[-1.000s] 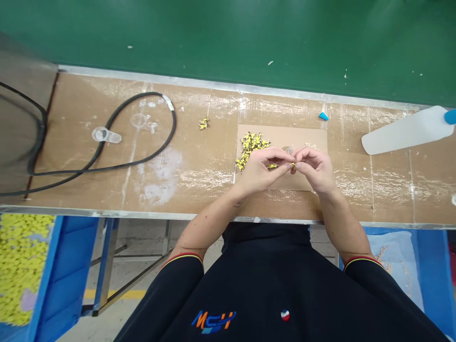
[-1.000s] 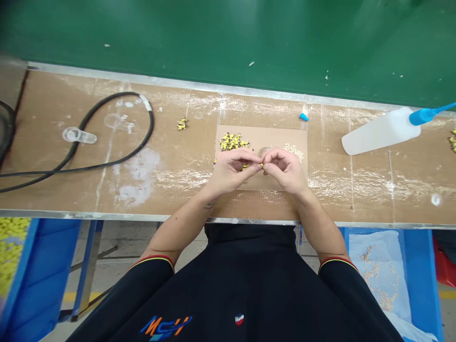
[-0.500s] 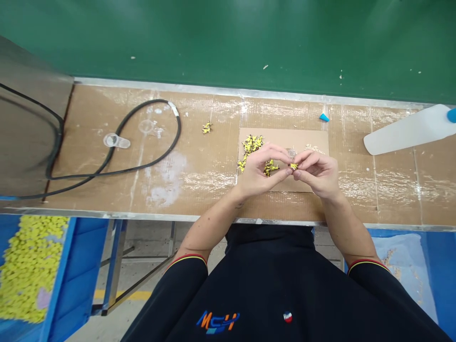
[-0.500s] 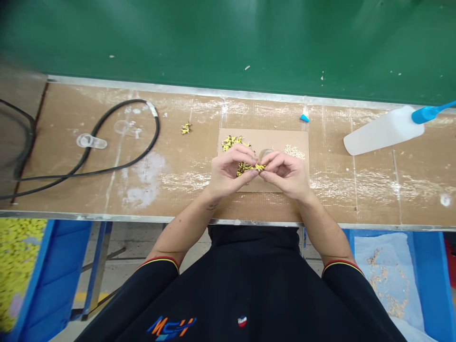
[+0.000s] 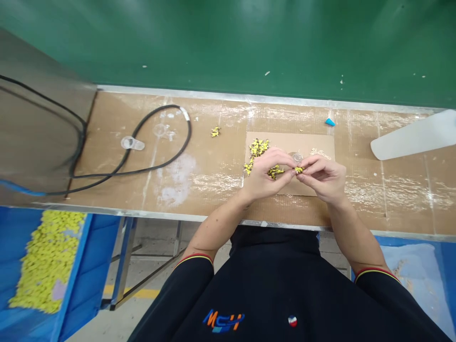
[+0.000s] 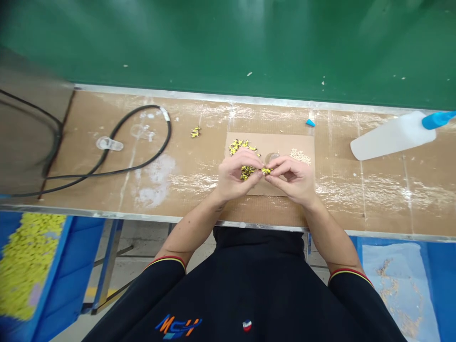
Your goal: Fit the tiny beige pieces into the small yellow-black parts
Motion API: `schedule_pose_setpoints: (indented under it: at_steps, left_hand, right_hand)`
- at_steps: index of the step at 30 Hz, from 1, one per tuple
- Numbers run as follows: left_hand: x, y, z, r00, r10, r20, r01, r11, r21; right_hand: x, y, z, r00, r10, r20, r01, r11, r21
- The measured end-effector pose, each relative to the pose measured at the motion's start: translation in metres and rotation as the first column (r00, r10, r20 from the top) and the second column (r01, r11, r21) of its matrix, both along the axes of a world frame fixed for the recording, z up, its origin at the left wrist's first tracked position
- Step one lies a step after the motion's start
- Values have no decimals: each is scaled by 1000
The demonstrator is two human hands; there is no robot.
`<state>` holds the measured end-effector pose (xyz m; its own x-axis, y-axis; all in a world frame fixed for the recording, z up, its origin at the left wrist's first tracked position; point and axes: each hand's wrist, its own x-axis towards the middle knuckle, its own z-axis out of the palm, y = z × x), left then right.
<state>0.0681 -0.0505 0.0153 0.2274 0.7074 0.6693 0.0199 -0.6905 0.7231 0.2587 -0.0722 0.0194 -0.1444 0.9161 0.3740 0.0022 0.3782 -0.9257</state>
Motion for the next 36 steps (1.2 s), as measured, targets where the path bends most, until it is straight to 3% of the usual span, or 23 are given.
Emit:
schedule_pose_setpoints:
  at_steps: [6,9,11,13,16,18,20,21,22,23,25,27,31,36]
  left_hand:
    - [-11,15,-2,998,-41,-49,37,997,-68]
    - [-43,37,-9,984,126,-124,-146,975,-166]
    - [-74,54,-19,911,337,-237,-384,903,-192]
    - [-106,69,-32,758,511,-405,-613,771,-174]
    - [-139,82,-48,566,541,-623,-781,593,-195]
    - [-149,83,-50,523,563,-640,-816,547,-186]
    - [-150,79,-44,547,618,-565,-808,566,-164]
    - [-147,76,-39,584,634,-507,-786,598,-158]
    - [-142,73,-34,636,620,-459,-745,649,-156]
    - [-135,69,-29,694,578,-430,-687,710,-156]
    - [-117,62,-23,782,403,-475,-519,844,-139]
    - [-95,55,-22,772,224,-595,-357,927,-114]
    - [-62,45,-30,626,65,-777,-250,960,-122]
    - [-56,48,-34,631,63,-773,-254,959,-129]
  right_hand:
    - [4,0,-5,992,-83,98,80,996,31]
    - [9,3,-3,972,-190,135,182,981,71]
    - [13,6,0,952,-271,145,256,960,111]
    - [18,8,4,933,-328,150,309,941,139]
    - [29,13,9,915,-375,147,343,918,201]
    - [42,18,10,885,-443,141,394,875,280]
    - [59,24,8,826,-548,135,470,800,373]
    - [68,27,7,785,-610,104,524,745,413]
    - [77,29,5,759,-638,131,543,732,412]
    - [84,31,3,731,-653,196,552,736,392]
    - [95,32,-1,710,-536,458,474,844,253]
    - [99,34,-4,670,-421,611,420,894,155]
    - [94,38,-12,614,-162,772,230,973,21]
    - [85,41,-18,550,13,835,69,996,-61]
